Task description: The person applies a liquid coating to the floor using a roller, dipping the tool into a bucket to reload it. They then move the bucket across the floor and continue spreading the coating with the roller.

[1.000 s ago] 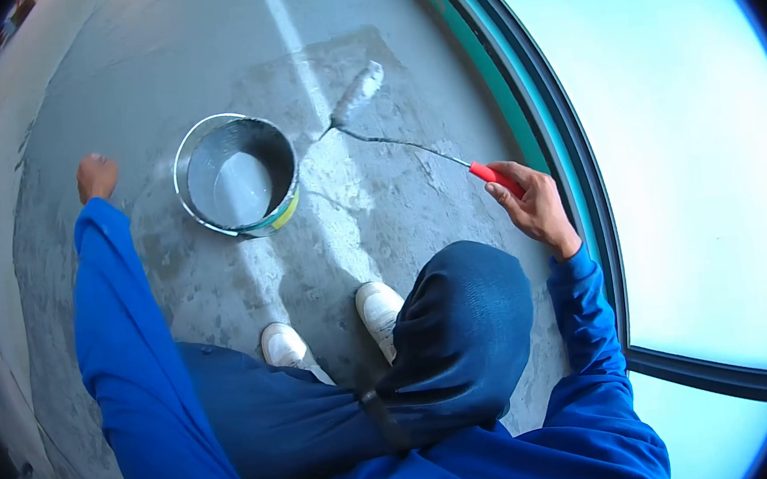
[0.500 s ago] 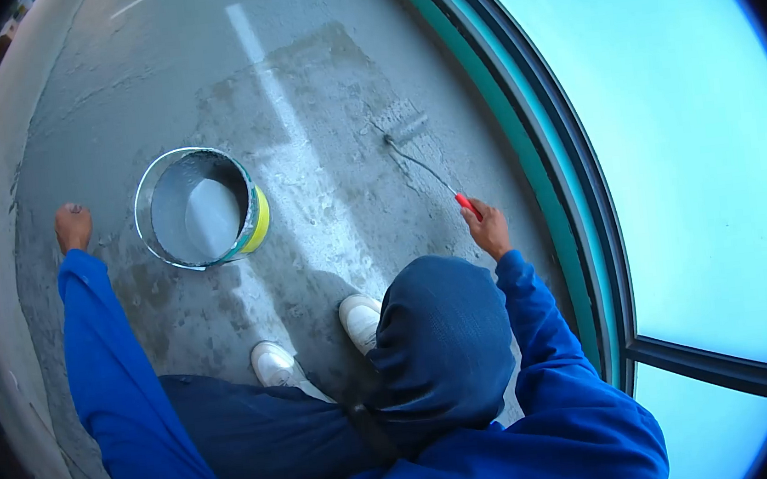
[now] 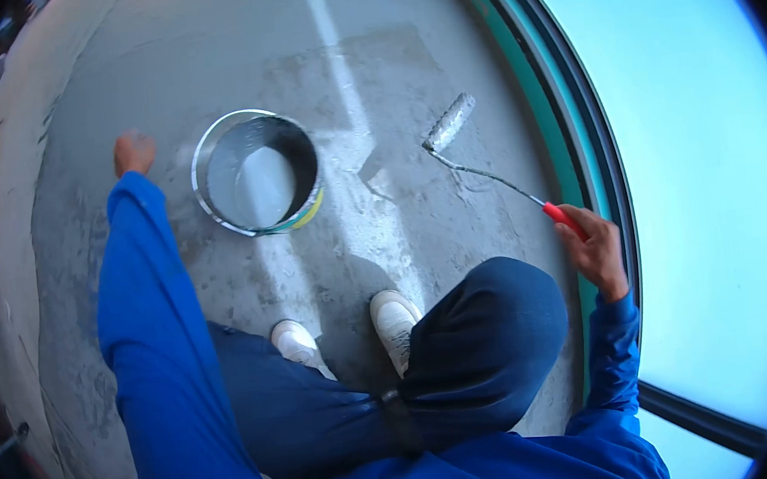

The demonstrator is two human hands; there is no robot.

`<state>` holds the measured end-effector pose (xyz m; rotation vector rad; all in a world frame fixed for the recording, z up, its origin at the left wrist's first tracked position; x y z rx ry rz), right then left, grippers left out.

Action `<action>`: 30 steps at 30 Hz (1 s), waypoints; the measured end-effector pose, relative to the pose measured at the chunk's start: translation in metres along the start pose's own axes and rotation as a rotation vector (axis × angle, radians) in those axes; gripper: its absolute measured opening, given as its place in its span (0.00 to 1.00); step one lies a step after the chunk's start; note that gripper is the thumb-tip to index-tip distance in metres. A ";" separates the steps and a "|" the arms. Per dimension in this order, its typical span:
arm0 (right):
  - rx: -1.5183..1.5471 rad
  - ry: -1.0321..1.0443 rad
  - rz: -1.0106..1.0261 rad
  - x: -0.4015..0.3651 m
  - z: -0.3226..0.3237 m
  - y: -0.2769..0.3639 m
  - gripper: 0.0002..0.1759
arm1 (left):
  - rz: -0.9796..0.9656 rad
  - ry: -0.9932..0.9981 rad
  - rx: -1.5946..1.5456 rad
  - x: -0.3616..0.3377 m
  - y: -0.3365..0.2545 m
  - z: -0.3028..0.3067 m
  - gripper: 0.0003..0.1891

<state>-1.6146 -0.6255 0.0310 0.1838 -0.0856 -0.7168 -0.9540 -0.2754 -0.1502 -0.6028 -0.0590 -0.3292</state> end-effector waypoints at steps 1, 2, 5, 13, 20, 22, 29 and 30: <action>-0.022 0.014 0.075 0.018 0.017 0.021 0.14 | 0.018 -0.011 0.011 -0.005 -0.005 0.004 0.12; -0.044 0.027 0.151 0.034 0.033 0.043 0.13 | 0.043 0.004 0.017 -0.007 -0.006 0.010 0.11; -0.084 0.081 0.393 0.075 0.065 0.119 0.12 | 0.194 -0.034 -0.052 -0.025 -0.018 0.032 0.11; -0.243 0.261 0.922 0.133 0.022 0.262 0.13 | 0.235 -0.031 -0.092 -0.031 -0.013 0.055 0.16; -0.629 0.376 0.855 0.152 -0.077 0.326 0.11 | 0.187 -0.098 -0.137 -0.030 -0.014 0.063 0.12; -0.630 0.371 0.857 0.156 -0.090 0.329 0.11 | 0.198 -0.096 -0.139 -0.030 -0.013 0.063 0.12; -0.539 0.221 0.858 0.133 -0.053 0.301 0.09 | 0.193 -0.110 -0.140 -0.032 -0.015 0.065 0.14; -0.498 0.157 0.869 0.124 -0.041 0.294 0.08 | 0.201 -0.095 -0.139 -0.033 -0.015 0.064 0.14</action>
Point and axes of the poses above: each hand's wrist, its own x-axis towards the middle knuckle, its own z-axis out of the back of the hand, y = z × x, the point moved 6 cm from there along x, towards the middle knuckle, and after that the axes turned 14 degrees about -x, right-handed, at the moved point
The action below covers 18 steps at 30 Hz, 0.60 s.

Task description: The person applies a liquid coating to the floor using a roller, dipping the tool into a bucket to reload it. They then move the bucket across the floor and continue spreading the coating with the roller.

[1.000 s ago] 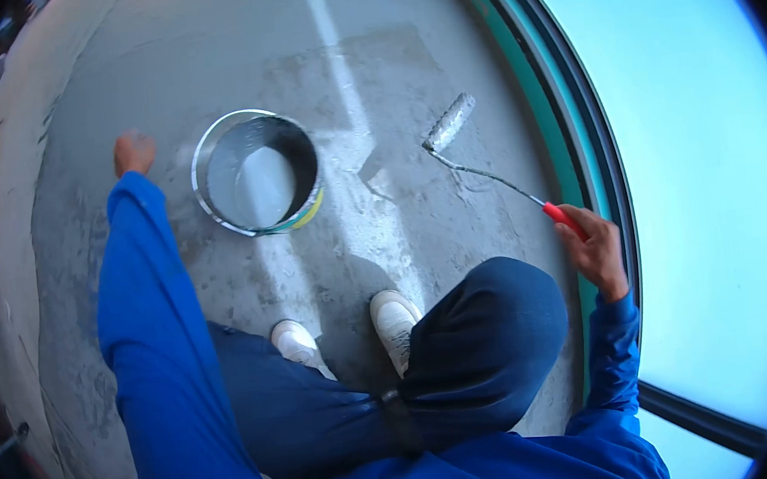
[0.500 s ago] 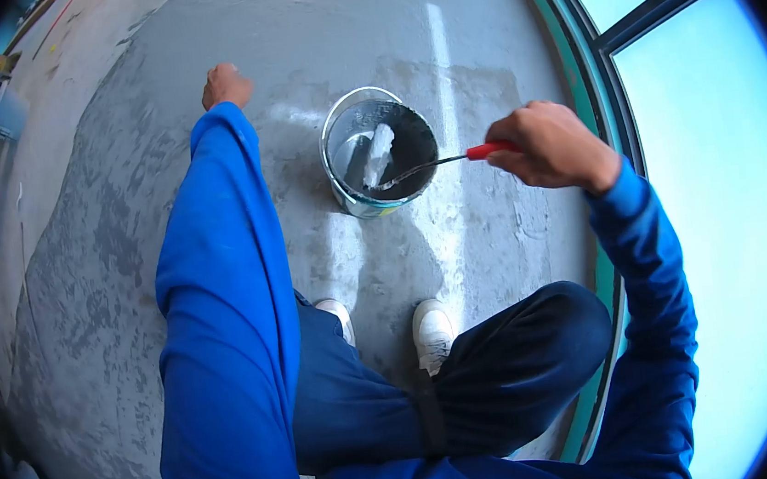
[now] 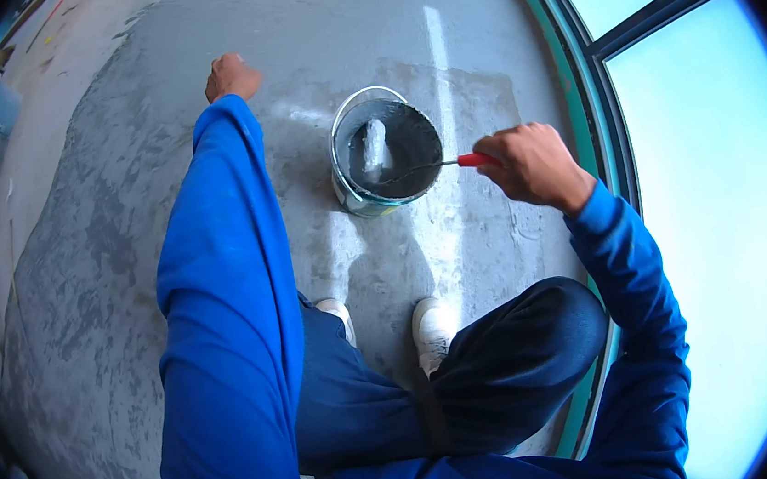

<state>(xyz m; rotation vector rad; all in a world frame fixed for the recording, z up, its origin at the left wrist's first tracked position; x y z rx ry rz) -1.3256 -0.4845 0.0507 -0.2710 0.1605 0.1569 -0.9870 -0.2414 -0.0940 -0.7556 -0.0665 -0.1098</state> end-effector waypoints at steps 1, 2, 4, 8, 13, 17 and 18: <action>0.010 -0.073 -0.007 -0.015 0.008 -0.001 0.08 | 0.008 0.014 0.003 0.000 -0.002 0.000 0.14; 0.019 -0.147 -0.018 -0.030 0.017 -0.002 0.08 | 0.013 0.030 0.007 -0.001 -0.003 -0.002 0.14; 0.017 -0.176 -0.072 -0.055 0.028 -0.005 0.10 | 0.001 0.028 -0.001 -0.002 -0.006 -0.003 0.14; 0.127 -0.270 -0.228 -0.105 0.022 -0.020 0.12 | 0.014 0.084 0.081 0.005 0.000 -0.009 0.17; 0.605 -0.236 -0.652 -0.192 -0.040 -0.055 0.18 | -0.134 0.115 0.146 0.037 0.035 -0.019 0.12; 0.680 -0.245 -0.851 -0.235 -0.132 -0.083 0.19 | -0.121 0.067 0.119 0.033 0.044 -0.004 0.12; 0.647 -0.226 -0.894 -0.238 -0.156 -0.091 0.19 | -0.108 0.095 0.158 0.031 0.041 0.000 0.12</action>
Point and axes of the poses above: each hand's wrist, its own x-axis towards the middle knuckle, its own z-axis out of the back of the hand, y = z × x, the point moved 6 cm from there along x, towards the middle knuckle, and after that the axes turned 14 degrees about -x, right-handed, at the moved point
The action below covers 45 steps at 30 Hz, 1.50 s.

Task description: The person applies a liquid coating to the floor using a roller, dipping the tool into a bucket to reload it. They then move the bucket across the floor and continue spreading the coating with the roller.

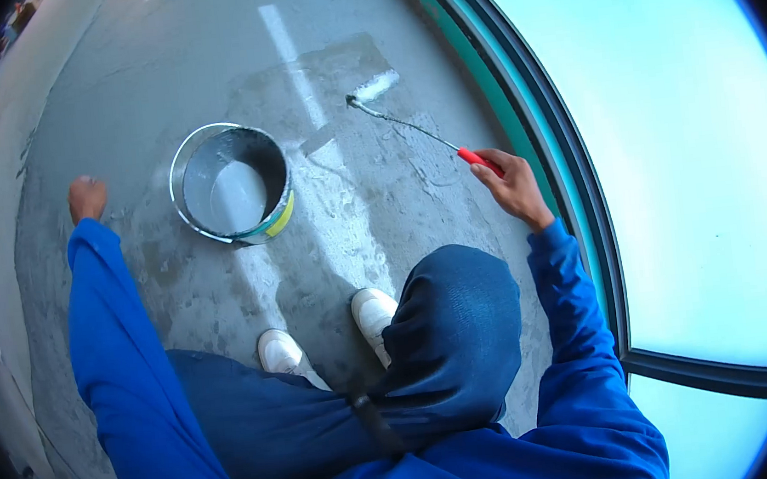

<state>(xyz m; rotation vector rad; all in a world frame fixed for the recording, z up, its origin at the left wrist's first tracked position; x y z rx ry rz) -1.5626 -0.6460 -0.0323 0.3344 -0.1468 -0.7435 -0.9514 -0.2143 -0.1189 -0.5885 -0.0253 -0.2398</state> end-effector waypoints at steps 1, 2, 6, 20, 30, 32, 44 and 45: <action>-0.037 -0.011 -0.036 0.008 -0.015 -0.020 0.20 | 0.006 -0.007 0.003 0.002 0.004 0.002 0.13; -0.045 -0.023 -0.071 0.017 -0.033 -0.041 0.20 | 0.013 -0.014 0.008 0.003 0.007 0.003 0.14; -0.098 -0.066 -0.251 0.033 -0.092 -0.089 0.20 | 0.011 0.009 0.075 -0.003 -0.010 0.017 0.16; 0.071 0.139 -0.487 -0.215 -0.127 -0.136 0.20 | -0.073 0.076 0.199 0.012 -0.014 -0.003 0.17; 0.057 0.334 -0.825 -0.425 -0.051 -0.165 0.21 | -0.216 0.177 0.206 0.038 0.009 -0.012 0.17; 0.091 0.353 -0.858 -0.440 -0.050 -0.173 0.23 | -0.253 0.155 0.205 0.046 0.026 -0.007 0.16; 0.043 0.226 -0.478 -0.177 -0.103 -0.186 0.23 | -0.147 0.045 0.141 0.041 0.040 0.026 0.17; 0.040 0.178 -0.431 -0.145 -0.110 -0.182 0.22 | -0.140 0.026 0.120 0.042 0.041 0.032 0.18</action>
Point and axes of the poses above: each hand's wrist, its own x-axis towards the middle knuckle, its own z-axis out of the back of the hand, y = z × x, the point moved 6 cm from there along x, towards the middle knuckle, and after that the axes turned 14 degrees about -x, right-handed, at the moved point
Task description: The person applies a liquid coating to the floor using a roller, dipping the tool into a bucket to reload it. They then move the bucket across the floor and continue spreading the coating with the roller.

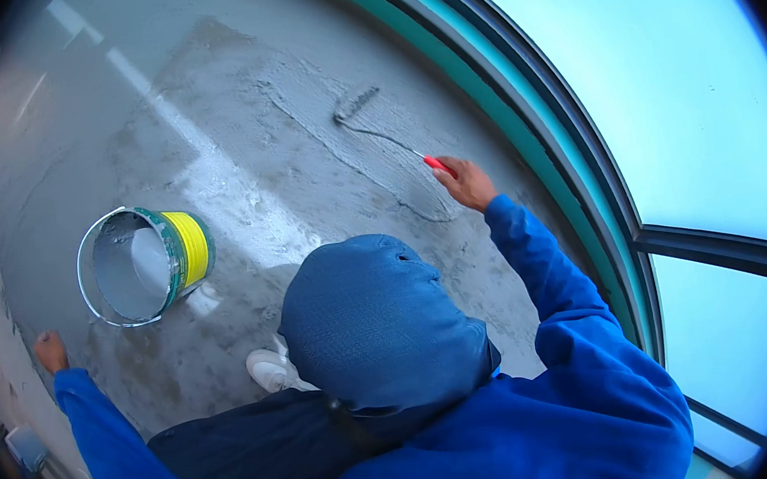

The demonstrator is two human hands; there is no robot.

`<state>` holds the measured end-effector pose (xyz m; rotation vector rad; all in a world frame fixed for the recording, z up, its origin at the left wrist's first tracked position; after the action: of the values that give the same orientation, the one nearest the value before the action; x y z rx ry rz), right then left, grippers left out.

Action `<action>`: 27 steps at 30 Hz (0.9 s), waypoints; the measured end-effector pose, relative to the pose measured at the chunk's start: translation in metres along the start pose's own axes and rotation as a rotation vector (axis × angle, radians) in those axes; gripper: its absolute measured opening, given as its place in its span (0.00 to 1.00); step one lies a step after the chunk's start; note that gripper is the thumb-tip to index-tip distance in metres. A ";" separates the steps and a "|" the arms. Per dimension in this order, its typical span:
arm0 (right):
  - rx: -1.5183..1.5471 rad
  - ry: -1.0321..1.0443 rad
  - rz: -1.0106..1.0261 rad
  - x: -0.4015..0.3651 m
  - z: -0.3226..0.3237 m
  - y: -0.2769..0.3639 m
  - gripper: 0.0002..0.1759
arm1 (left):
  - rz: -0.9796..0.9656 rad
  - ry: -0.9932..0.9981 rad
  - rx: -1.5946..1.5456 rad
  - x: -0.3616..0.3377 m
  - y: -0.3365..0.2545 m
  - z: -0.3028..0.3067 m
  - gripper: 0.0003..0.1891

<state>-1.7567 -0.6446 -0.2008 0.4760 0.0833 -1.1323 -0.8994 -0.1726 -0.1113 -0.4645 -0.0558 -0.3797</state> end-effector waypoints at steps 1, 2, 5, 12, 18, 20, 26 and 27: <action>0.002 -0.044 0.046 0.027 -0.002 0.017 0.22 | -0.004 -0.007 0.022 -0.003 -0.004 0.006 0.18; -0.008 -0.027 0.062 0.052 0.000 0.036 0.21 | -0.008 -0.009 0.044 -0.006 -0.006 0.009 0.18; -0.016 -0.021 0.111 0.108 0.001 0.069 0.21 | -0.016 -0.011 0.087 -0.003 0.003 0.014 0.19; -0.154 0.003 -0.066 -0.003 0.014 -0.001 0.24 | 0.064 -0.028 -0.002 -0.003 0.034 0.006 0.22; -0.257 0.035 -0.252 -0.173 0.033 -0.095 0.21 | 0.022 0.008 0.053 0.013 0.024 -0.021 0.22; -0.261 -0.019 -0.296 -0.211 0.044 -0.118 0.21 | -0.023 0.019 0.079 0.018 0.016 -0.026 0.20; -0.281 -0.070 -0.403 -0.223 0.060 -0.184 0.22 | -0.059 0.003 0.096 0.015 0.007 -0.014 0.17; -0.283 -0.068 -0.367 -0.209 0.060 -0.187 0.22 | -0.051 0.019 0.113 0.012 0.004 -0.010 0.18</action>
<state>-2.0226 -0.5540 -0.1446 0.1706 0.2764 -1.4687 -0.8870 -0.1784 -0.1205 -0.3485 -0.0705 -0.4285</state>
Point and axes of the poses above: each hand's wrist, its own x-axis towards the middle knuckle, its own z-axis out of the back of the hand, y = z × x, the point moved 6 cm from there along x, towards the middle knuckle, and after that the axes turned 14 degrees about -x, right-handed, at the moved point
